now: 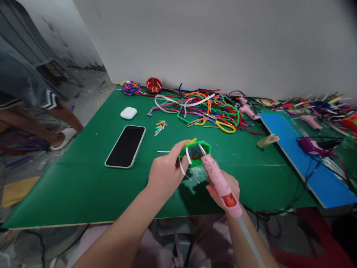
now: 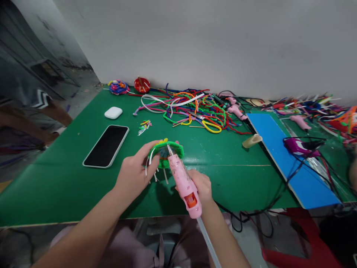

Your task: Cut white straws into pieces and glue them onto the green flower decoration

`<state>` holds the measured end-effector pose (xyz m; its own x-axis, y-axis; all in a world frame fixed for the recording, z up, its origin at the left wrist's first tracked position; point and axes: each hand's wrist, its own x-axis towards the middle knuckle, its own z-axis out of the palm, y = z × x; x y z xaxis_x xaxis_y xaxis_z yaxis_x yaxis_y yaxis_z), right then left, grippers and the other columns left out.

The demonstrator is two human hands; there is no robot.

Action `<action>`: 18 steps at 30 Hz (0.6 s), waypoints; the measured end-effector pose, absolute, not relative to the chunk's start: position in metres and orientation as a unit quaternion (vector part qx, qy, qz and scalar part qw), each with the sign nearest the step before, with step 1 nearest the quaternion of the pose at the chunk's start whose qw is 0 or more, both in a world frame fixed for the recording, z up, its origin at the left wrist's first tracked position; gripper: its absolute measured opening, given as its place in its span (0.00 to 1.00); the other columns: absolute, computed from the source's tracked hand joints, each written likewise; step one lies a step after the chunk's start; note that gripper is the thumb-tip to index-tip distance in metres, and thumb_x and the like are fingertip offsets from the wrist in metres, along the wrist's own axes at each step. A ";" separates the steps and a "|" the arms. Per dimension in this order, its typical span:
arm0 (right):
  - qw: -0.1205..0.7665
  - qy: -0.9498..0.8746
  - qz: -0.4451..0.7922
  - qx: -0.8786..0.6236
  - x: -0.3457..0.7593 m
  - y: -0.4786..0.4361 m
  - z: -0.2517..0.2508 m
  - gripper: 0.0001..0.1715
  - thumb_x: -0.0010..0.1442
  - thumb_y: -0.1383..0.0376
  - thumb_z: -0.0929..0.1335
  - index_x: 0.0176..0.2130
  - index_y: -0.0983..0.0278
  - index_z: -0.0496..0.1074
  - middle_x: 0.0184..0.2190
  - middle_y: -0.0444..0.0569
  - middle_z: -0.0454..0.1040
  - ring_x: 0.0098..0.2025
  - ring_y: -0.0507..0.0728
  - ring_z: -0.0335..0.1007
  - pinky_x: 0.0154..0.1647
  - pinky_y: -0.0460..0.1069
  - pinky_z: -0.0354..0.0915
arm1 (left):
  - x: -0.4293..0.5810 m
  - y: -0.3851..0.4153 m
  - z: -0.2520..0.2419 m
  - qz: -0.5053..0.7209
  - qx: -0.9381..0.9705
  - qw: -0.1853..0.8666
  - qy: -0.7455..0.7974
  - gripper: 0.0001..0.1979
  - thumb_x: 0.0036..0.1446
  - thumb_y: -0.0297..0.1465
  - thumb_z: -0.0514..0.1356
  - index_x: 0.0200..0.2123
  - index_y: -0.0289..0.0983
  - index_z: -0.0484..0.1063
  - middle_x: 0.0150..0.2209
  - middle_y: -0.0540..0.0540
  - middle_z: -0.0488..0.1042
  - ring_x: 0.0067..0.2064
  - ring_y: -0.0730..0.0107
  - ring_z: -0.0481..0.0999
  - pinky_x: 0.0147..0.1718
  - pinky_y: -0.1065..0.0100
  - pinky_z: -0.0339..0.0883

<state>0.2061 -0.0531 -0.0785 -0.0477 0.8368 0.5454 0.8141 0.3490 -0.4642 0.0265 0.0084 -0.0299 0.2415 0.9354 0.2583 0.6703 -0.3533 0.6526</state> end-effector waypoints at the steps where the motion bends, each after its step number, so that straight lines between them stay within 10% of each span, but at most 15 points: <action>1: 0.394 -0.726 0.012 -0.564 0.206 -0.053 -0.077 0.06 0.51 0.64 0.64 0.28 0.61 0.71 0.15 0.42 0.69 0.16 0.53 0.65 0.18 0.47 0.64 | 0.026 0.009 -0.029 0.318 0.759 0.210 0.528 0.18 0.58 0.34 0.52 0.51 0.41 0.68 0.19 0.54 0.66 0.19 0.77 0.62 0.23 0.75 0.54; 18: 0.384 -0.684 0.041 -0.619 0.207 -0.057 -0.086 0.12 0.52 0.57 0.64 0.25 0.59 0.71 0.16 0.45 0.70 0.17 0.55 0.66 0.20 0.48 0.68 | 0.025 0.011 -0.031 0.317 0.771 0.165 0.528 0.17 0.58 0.33 0.52 0.50 0.40 0.69 0.17 0.54 0.64 0.18 0.79 0.58 0.21 0.76 0.52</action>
